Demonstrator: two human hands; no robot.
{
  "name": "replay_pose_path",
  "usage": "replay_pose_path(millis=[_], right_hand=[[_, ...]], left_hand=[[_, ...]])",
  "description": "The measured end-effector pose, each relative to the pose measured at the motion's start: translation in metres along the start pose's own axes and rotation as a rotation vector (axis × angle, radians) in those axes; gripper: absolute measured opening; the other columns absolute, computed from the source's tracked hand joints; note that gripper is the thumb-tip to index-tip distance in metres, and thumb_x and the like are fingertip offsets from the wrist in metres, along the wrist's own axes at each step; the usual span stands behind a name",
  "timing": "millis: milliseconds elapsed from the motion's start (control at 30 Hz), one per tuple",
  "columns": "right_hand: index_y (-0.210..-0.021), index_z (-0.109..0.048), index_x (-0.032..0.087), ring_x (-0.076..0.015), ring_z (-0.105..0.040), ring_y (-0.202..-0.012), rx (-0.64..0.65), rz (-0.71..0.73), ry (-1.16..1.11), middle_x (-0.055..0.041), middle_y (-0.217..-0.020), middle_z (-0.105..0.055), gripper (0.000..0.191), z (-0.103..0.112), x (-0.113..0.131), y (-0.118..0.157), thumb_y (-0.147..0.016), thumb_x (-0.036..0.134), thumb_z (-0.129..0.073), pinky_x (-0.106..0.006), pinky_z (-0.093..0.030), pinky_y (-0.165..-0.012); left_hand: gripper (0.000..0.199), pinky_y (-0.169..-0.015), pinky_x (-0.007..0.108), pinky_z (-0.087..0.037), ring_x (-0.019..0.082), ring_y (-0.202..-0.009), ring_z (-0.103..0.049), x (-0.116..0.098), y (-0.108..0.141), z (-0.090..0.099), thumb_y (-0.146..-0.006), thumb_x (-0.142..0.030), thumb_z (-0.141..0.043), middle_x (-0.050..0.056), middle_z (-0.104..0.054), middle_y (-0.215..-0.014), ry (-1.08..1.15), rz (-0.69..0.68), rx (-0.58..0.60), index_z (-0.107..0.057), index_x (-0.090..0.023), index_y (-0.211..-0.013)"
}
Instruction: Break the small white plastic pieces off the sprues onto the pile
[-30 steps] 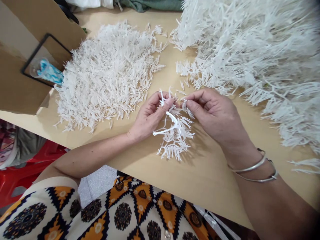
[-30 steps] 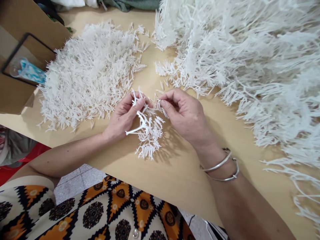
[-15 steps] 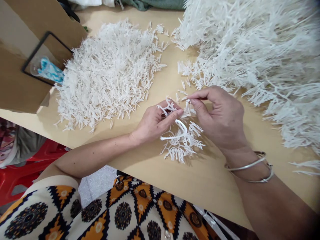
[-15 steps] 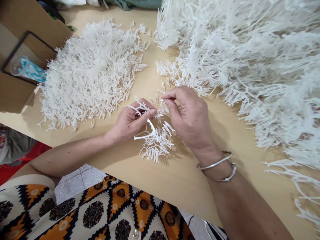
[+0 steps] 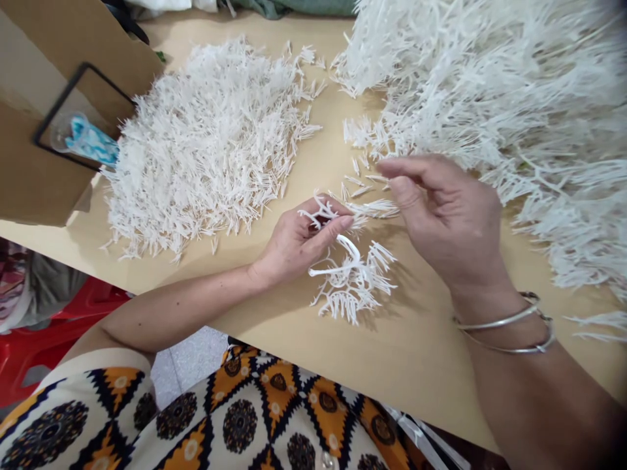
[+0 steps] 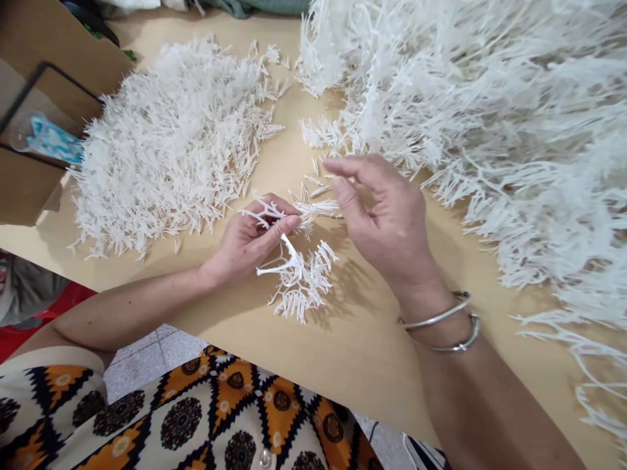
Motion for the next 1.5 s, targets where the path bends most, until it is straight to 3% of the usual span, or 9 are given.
replay_pose_path(millis=[133, 400, 633, 900, 1100, 1167, 1267, 1367, 1500], right_hand=[[-0.112, -0.082, 0.035, -0.0261, -0.079, -0.108, 0.188, -0.115, -0.049, -0.0008, -0.115, -0.084, 0.016, -0.01, -0.001, 0.003, -0.097, 0.032, -0.075, -0.049, -0.062, -0.101], [-0.1, -0.079, 0.036, -0.0255, -0.076, -0.09, 0.202, -0.059, 0.162, 0.0014, -0.099, -0.082, 0.012, -0.006, -0.006, 0.002, -0.099, 0.03, -0.069, -0.046, -0.058, -0.089], [-0.093, -0.07, 0.029, -0.0234, -0.068, -0.079, 0.07, -0.073, 0.205, -0.0008, -0.083, -0.073, 0.006, -0.013, -0.005, 0.003, -0.096, 0.028, -0.065, -0.04, -0.054, -0.081], [-0.094, -0.074, 0.025, -0.0181, -0.071, -0.071, -0.206, -0.235, 0.132, -0.0017, -0.079, -0.077, 0.007, 0.021, -0.038, 0.0, -0.095, 0.025, -0.067, -0.036, -0.054, -0.074], [-0.123, -0.077, 0.033, -0.0267, -0.076, -0.115, 0.016, -0.084, 0.05, -0.0057, -0.132, -0.079, 0.024, 0.002, -0.007, 0.002, -0.105, 0.032, -0.061, -0.051, -0.056, -0.109], [-0.114, -0.081, 0.032, -0.0262, -0.077, -0.109, 0.123, -0.081, 0.006, -0.004, -0.122, -0.082, 0.02, -0.006, 0.0, 0.002, -0.103, 0.032, -0.065, -0.05, -0.059, -0.105], [-0.097, -0.081, 0.03, -0.0224, -0.075, -0.084, 0.268, -0.142, -0.07, -0.0006, -0.095, -0.082, 0.009, -0.015, -0.005, 0.004, -0.094, 0.034, -0.073, -0.043, -0.063, -0.082], [-0.092, -0.078, 0.029, -0.019, -0.067, -0.072, 0.278, -0.194, -0.098, 0.0016, -0.083, -0.076, 0.006, -0.017, -0.013, 0.004, -0.089, 0.033, -0.074, -0.037, -0.057, -0.067], [-0.091, -0.074, 0.029, -0.0186, -0.062, -0.07, 0.265, -0.153, -0.012, 0.0012, -0.08, -0.071, 0.006, -0.019, -0.012, 0.005, -0.09, 0.026, -0.069, -0.037, -0.054, -0.068]], left_hand=[[0.035, -0.063, 0.025, -0.044, 0.009, -0.065, -0.053, 0.001, 0.0, 0.001, -0.1, -0.054, -0.067, -0.001, -0.063, -0.078, 0.021, 0.025, -0.018, -0.069, -0.019, -0.103], [0.035, -0.058, 0.024, -0.043, 0.009, -0.061, -0.052, 0.003, 0.0, 0.001, -0.102, -0.054, -0.064, -0.002, -0.062, -0.072, -0.004, 0.003, -0.017, -0.068, -0.02, -0.103], [0.029, -0.064, 0.024, -0.047, 0.01, -0.071, -0.057, 0.0, -0.002, 0.002, -0.102, -0.049, -0.065, 0.001, -0.068, -0.083, -0.044, -0.043, -0.02, -0.067, -0.02, -0.099], [0.03, -0.061, 0.025, -0.043, 0.008, -0.062, -0.049, -0.003, 0.0, 0.001, -0.103, -0.05, -0.063, -0.002, -0.063, -0.077, -0.071, -0.093, -0.011, -0.065, -0.021, -0.098], [0.022, -0.076, 0.027, -0.051, 0.011, -0.08, -0.063, -0.007, -0.002, -0.001, -0.105, -0.041, -0.061, 0.004, -0.074, -0.095, -0.153, -0.196, 0.009, -0.067, -0.02, -0.101], [0.02, -0.078, 0.027, -0.051, 0.012, -0.083, -0.065, -0.008, -0.002, -0.001, -0.106, -0.038, -0.061, 0.004, -0.075, -0.096, -0.175, -0.221, 0.016, -0.068, -0.02, -0.102], [0.018, -0.081, 0.028, -0.052, 0.012, -0.087, -0.068, -0.01, -0.002, 0.0, -0.106, -0.037, -0.06, 0.004, -0.076, -0.098, -0.178, -0.243, 0.015, -0.067, -0.02, -0.103], [0.017, -0.081, 0.028, -0.052, 0.013, -0.088, -0.068, -0.01, -0.003, 0.001, -0.106, -0.036, -0.06, 0.005, -0.077, -0.102, -0.184, -0.233, 0.021, -0.067, -0.02, -0.104], [0.019, -0.079, 0.027, -0.052, 0.013, -0.087, -0.068, -0.012, -0.003, 0.001, -0.106, -0.037, -0.059, 0.005, -0.076, -0.098, -0.2, -0.207, 0.037, -0.066, -0.019, -0.101]])
Point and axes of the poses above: each hand's wrist, its own y-axis away from the middle knuckle, its own z-axis out of the back of the hand, x = y × z, the point moved 6 cm from there along -y, towards the middle knuckle
